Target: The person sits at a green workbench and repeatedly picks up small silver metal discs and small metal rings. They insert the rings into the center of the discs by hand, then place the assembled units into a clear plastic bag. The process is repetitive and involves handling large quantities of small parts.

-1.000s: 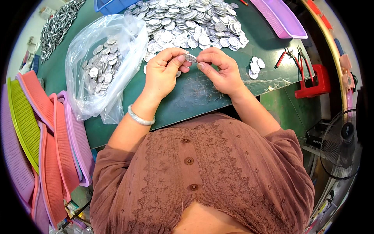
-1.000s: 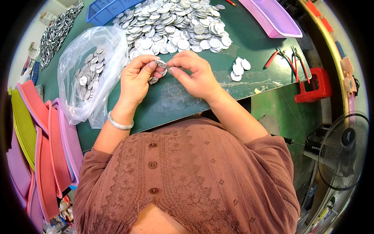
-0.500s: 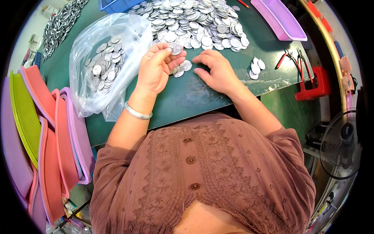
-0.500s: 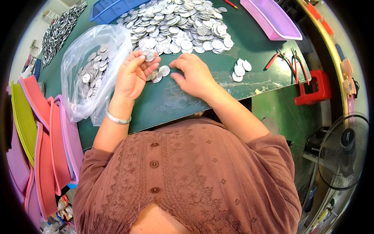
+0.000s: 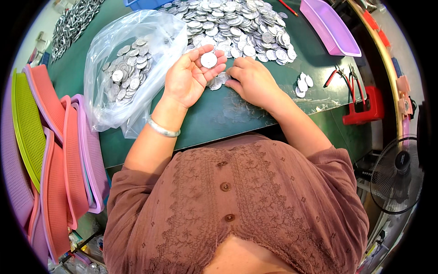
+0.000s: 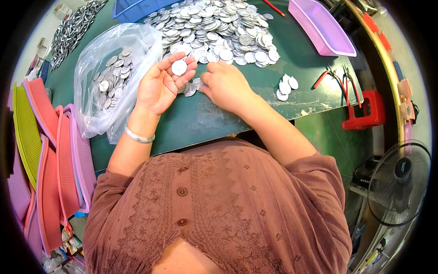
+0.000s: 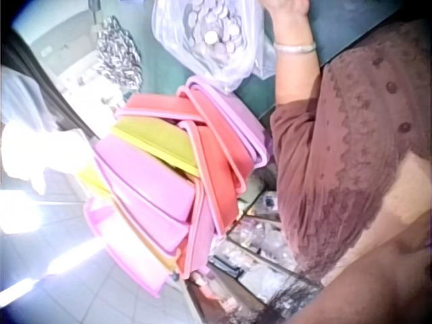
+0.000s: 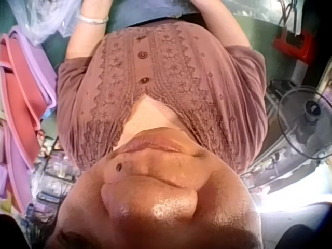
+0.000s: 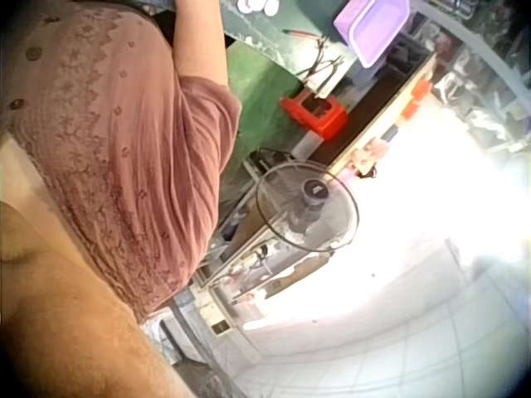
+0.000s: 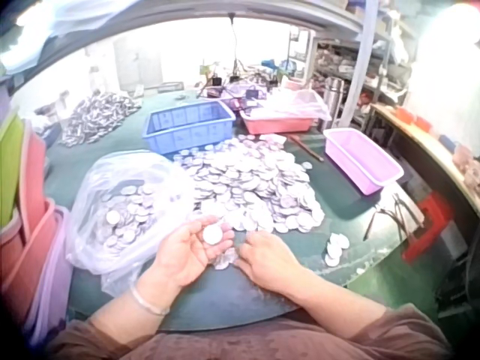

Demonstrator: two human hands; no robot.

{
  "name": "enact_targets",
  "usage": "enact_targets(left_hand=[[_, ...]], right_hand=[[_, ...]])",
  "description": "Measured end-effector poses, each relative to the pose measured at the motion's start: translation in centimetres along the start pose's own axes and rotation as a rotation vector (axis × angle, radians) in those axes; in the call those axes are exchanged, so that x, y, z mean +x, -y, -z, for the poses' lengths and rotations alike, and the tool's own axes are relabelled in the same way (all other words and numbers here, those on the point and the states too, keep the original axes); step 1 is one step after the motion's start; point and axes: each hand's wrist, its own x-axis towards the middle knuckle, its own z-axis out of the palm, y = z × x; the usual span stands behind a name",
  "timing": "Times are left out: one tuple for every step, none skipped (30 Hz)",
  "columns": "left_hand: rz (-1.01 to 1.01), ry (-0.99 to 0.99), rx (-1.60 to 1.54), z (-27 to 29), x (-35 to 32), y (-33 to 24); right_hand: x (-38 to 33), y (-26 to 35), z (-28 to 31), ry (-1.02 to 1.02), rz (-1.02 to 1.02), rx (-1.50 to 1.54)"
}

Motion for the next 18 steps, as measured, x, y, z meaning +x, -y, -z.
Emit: enact_targets(left_hand=[[0.002, 0.017, -0.016, 0.20, 0.11, 0.09], [0.004, 0.033, -0.033, 0.37, 0.13, 0.15], [0.001, 0.030, -0.032, 0.42, 0.10, 0.16], [-0.001, 0.028, -0.032, 0.45, 0.08, 0.15], [-0.002, 0.027, -0.031, 0.42, 0.09, 0.13], [-0.004, 0.021, -0.032, 0.34, 0.06, 0.11], [-0.006, 0.015, -0.033, 0.23, 0.00, 0.12], [-0.009, 0.008, -0.034, 0.16, -0.03, 0.12], [-0.008, 0.009, -0.033, 0.13, 0.00, 0.13], [-0.007, 0.011, -0.031, 0.11, 0.04, 0.14], [-0.007, 0.012, -0.030, 0.10, 0.05, 0.15], [-0.005, 0.000, -0.029, 0.04, 0.04, 0.14], [-0.003, -0.012, -0.028, -0.04, 0.03, 0.11], [-0.001, -0.023, -0.027, -0.09, 0.02, 0.09], [-0.003, -0.030, -0.014, 0.05, 0.06, 0.11], [-0.006, -0.038, -0.002, 0.34, 0.12, 0.16], [-0.008, -0.046, 0.010, 0.56, 0.14, 0.19], [-0.014, -0.067, 0.042, 0.67, 0.10, 0.19]], right_hand=[[-0.03, 0.04, -0.02, -0.005, 0.022, -0.037], [-0.08, 0.13, -0.08, -0.009, 0.045, -0.073], [-0.04, 0.33, 0.09, -0.004, 0.053, -0.095], [0.06, 0.63, 0.44, 0.000, 0.062, -0.117], [0.14, 0.78, 0.67, 0.004, 0.069, -0.139], [0.19, 0.74, 0.69, 0.004, 0.073, -0.137], [0.28, 0.65, 0.70, 0.004, 0.078, -0.135], [0.39, 0.57, 0.70, 0.004, 0.083, -0.132], [0.48, 0.47, 0.68, 0.009, 0.099, -0.142], [0.54, 0.34, 0.65, 0.014, 0.115, -0.152], [0.59, 0.29, 0.61, 0.019, 0.132, -0.162], [0.64, 0.32, 0.59, 0.022, 0.152, -0.185], [0.69, 0.38, 0.60, 0.025, 0.172, -0.209], [0.73, 0.44, 0.64, 0.028, 0.191, -0.232], [0.74, 0.51, 0.69, 0.042, 0.193, -0.246], [0.73, 0.60, 0.75, 0.056, 0.194, -0.260], [0.73, 0.65, 0.77, 0.070, 0.196, -0.274], [0.78, 0.50, 0.70, 0.034, 0.185, -0.262]])
